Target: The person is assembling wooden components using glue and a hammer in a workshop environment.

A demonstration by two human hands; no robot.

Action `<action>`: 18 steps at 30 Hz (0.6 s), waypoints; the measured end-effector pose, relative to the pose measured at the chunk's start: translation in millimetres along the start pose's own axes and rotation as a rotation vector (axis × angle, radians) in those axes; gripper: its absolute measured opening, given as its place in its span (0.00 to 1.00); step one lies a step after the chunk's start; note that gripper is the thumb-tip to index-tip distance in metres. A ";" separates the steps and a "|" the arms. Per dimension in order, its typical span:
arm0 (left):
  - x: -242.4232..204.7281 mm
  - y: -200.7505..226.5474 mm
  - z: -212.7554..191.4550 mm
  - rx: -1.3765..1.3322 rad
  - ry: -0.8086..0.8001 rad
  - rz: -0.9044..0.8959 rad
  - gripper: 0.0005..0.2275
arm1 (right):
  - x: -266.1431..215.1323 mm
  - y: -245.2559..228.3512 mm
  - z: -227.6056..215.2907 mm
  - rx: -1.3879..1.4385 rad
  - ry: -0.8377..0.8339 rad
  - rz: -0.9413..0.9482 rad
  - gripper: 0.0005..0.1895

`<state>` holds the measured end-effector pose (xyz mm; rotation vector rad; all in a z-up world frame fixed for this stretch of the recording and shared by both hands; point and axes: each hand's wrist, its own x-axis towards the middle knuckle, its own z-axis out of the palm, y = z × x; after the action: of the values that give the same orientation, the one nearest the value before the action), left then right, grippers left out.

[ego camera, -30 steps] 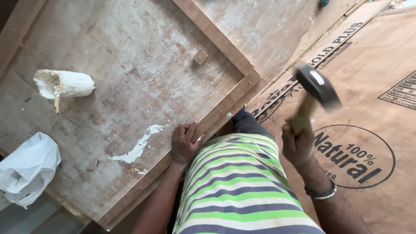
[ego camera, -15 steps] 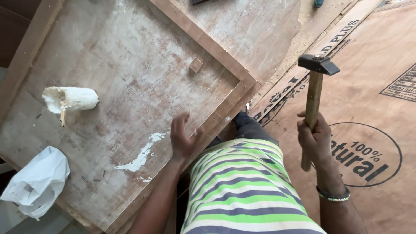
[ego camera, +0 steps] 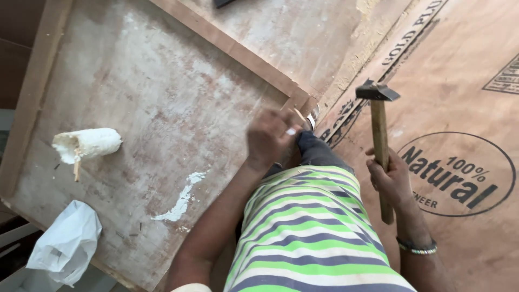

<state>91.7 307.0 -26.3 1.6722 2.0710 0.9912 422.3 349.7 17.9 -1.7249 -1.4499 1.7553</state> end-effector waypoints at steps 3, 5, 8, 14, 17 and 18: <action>-12.0 22.8 28.9 0.135 -0.053 0.049 0.16 | 15.8 -8.5 4.2 -0.046 -0.010 -0.030 0.11; -18.0 13.3 50.4 0.213 -0.016 0.038 0.19 | 22.0 -8.7 3.7 0.003 -0.019 -0.018 0.11; -25.1 -11.0 83.2 0.314 0.004 0.019 0.21 | 29.9 -11.7 2.8 0.050 -0.059 -0.034 0.11; -15.4 1.1 84.1 0.408 0.159 -0.129 0.24 | 39.1 -17.4 -3.9 -0.132 -0.073 0.037 0.10; -19.8 -6.7 94.0 0.364 0.111 -0.210 0.27 | 44.1 -19.5 -3.7 -0.174 -0.096 0.055 0.11; -19.0 -6.0 94.1 0.364 0.115 -0.219 0.27 | 46.7 -23.7 -3.3 -0.182 -0.102 0.054 0.11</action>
<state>150.7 319.0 -101.4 1.5253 2.5698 0.6863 403.6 398.1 9.9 -1.8019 -1.6668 1.8124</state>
